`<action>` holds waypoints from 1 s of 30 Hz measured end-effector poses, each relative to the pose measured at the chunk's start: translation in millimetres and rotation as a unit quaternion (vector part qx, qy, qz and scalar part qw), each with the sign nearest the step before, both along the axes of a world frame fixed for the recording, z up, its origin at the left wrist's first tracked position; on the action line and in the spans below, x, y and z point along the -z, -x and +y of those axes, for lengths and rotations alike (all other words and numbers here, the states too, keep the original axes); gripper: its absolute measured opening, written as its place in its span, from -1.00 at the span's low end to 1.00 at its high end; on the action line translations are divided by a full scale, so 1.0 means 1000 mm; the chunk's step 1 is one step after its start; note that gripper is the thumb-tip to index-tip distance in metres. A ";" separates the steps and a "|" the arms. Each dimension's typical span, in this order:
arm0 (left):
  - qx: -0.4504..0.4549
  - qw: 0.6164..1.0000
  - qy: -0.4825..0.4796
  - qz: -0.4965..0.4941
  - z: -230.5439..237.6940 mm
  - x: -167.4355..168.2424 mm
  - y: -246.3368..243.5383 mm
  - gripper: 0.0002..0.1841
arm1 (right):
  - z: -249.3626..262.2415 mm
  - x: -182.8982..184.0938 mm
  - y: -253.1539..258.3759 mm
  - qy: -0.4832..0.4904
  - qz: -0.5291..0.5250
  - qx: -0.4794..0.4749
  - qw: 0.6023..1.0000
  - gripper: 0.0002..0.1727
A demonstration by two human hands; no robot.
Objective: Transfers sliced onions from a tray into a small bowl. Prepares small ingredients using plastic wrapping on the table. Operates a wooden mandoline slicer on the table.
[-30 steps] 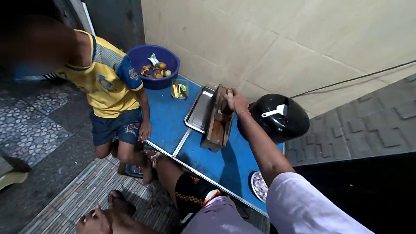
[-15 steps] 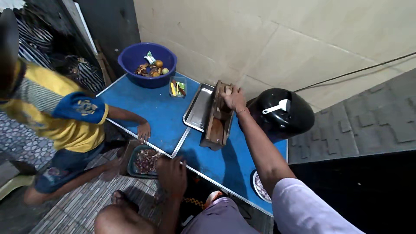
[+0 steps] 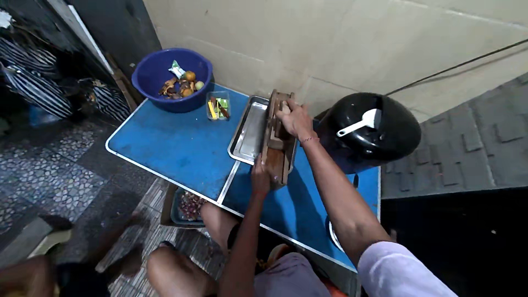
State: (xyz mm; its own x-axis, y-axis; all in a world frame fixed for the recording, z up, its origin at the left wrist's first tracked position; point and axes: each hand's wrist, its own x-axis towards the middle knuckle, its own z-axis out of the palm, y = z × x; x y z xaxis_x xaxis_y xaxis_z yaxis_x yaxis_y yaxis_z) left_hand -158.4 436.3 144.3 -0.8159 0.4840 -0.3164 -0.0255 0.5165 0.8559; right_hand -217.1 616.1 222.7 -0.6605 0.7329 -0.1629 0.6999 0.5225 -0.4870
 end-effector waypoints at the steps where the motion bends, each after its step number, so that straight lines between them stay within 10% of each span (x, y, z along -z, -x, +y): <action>1: -0.031 0.993 -0.076 0.084 0.009 0.053 0.000 -0.50 | 0.000 -0.001 -0.003 0.014 -0.002 -0.007 1.000 -0.17; 4: -0.039 0.985 -0.117 0.122 0.018 0.095 0.007 -0.49 | -0.007 0.002 -0.015 0.009 0.006 -0.017 1.000 -0.19; 30: -0.055 0.987 -0.082 0.127 0.019 0.088 0.006 -0.52 | 0.002 0.001 0.034 -0.063 -0.009 -0.006 0.998 -0.21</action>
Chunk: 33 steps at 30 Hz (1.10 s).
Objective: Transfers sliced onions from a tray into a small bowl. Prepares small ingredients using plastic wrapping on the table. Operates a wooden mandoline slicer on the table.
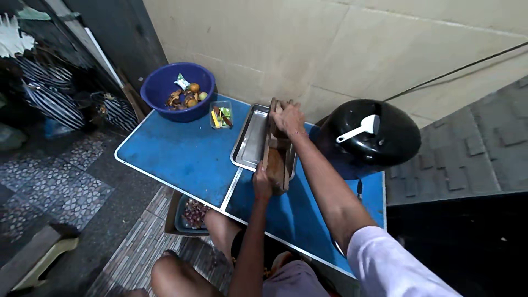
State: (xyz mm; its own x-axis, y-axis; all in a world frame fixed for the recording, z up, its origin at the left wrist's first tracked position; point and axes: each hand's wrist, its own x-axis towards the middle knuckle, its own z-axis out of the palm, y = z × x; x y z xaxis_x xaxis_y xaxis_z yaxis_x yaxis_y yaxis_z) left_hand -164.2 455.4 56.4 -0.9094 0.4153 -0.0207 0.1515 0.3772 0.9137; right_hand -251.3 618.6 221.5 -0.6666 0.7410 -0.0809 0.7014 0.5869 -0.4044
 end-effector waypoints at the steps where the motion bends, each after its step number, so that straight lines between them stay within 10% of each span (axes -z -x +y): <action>1: -0.002 1.000 0.002 0.013 0.000 -0.002 -0.001 -0.54 | -0.006 -0.002 -0.009 0.005 -0.004 -0.004 1.000 -0.20; 29: 0.004 0.999 0.038 -0.015 0.006 0.004 0.003 -0.54 | -0.015 0.000 -0.025 0.005 0.018 -0.018 1.000 -0.24; 31: 0.003 1.000 0.027 0.011 -0.006 -0.029 -0.008 -0.56 | -0.025 0.002 -0.037 0.003 0.008 -0.014 1.000 -0.26; 33: 0.036 0.991 0.079 -0.100 -0.047 -0.186 -0.023 -0.56 | -0.017 0.006 -0.027 0.003 0.037 0.002 0.999 -0.29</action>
